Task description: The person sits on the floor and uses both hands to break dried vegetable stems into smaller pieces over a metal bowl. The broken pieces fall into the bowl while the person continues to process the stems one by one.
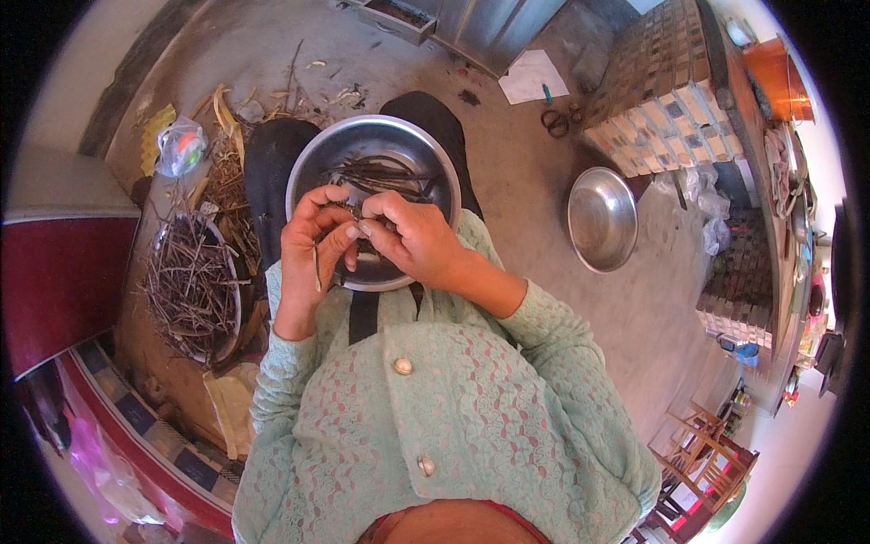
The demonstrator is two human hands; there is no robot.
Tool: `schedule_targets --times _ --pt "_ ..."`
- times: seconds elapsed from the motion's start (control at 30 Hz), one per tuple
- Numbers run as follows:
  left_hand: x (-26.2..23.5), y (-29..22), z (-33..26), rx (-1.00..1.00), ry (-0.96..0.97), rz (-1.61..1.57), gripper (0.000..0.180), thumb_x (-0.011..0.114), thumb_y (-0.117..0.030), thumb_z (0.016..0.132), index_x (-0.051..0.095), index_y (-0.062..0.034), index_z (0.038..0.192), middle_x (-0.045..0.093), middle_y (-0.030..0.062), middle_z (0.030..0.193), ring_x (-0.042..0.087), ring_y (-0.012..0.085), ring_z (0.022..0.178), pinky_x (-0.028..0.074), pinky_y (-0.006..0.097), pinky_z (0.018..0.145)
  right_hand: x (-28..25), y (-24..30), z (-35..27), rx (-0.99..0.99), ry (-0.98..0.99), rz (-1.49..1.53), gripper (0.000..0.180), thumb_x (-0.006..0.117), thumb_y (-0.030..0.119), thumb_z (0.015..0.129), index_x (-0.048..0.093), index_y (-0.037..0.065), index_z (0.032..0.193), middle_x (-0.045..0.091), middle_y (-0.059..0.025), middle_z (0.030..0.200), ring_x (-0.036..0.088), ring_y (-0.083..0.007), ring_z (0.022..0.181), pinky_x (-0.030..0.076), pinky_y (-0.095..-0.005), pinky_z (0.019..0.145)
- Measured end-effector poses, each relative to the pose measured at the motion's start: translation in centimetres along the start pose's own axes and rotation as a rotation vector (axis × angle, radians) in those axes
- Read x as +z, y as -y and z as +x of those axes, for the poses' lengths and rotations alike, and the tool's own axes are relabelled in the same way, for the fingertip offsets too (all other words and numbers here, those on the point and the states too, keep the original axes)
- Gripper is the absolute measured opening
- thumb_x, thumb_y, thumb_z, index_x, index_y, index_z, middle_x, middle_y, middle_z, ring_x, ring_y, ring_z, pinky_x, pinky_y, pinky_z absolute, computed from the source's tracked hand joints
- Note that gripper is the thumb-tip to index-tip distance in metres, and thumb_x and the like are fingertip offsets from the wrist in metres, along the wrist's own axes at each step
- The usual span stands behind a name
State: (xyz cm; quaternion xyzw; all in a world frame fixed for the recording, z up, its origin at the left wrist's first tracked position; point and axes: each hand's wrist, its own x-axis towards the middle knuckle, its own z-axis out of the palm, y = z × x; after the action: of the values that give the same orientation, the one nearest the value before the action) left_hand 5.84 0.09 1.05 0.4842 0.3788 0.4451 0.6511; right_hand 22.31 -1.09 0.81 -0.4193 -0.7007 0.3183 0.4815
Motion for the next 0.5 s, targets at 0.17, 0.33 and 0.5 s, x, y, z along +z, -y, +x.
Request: schedule_targets --times 0.17,0.33,0.5 --pt "-0.96 0.65 -0.46 -0.005 0.060 0.037 0.020 0.060 -0.006 0.088 0.057 0.0005 0.107 0.062 0.0048 0.080 0.051 0.0058 0.056 0.042 0.018 0.047 0.25 0.02 -0.15 0.031 0.022 0.090 0.013 0.062 0.006 0.085 0.051 0.003 0.092 0.060 -0.0102 0.075 0.064 -0.0213 0.064 0.049 -0.0285 0.056" --pt "-0.48 0.51 -0.69 0.027 0.005 -0.040 0.012 0.059 -0.005 0.089 0.058 0.0001 0.100 0.062 0.0052 0.079 0.052 0.0063 0.056 0.043 0.019 0.047 0.62 -0.08 -0.06 -0.003 -0.026 0.039 0.013 0.059 0.009 0.087 0.049 0.004 0.094 0.059 -0.0159 0.071 0.063 -0.0316 0.063 0.048 -0.0353 0.053" --pt "-0.72 0.56 -0.59 0.048 0.036 -0.069 0.008 0.059 -0.005 0.088 0.056 -0.0007 0.095 0.061 0.0053 0.077 0.052 0.0062 0.055 0.042 0.018 0.047 0.52 0.75 -0.03 0.077 0.017 0.121 0.019 0.057 0.007 0.087 0.046 0.004 0.102 0.062 -0.0145 0.077 0.067 -0.0287 0.072 0.051 -0.0337 0.059"
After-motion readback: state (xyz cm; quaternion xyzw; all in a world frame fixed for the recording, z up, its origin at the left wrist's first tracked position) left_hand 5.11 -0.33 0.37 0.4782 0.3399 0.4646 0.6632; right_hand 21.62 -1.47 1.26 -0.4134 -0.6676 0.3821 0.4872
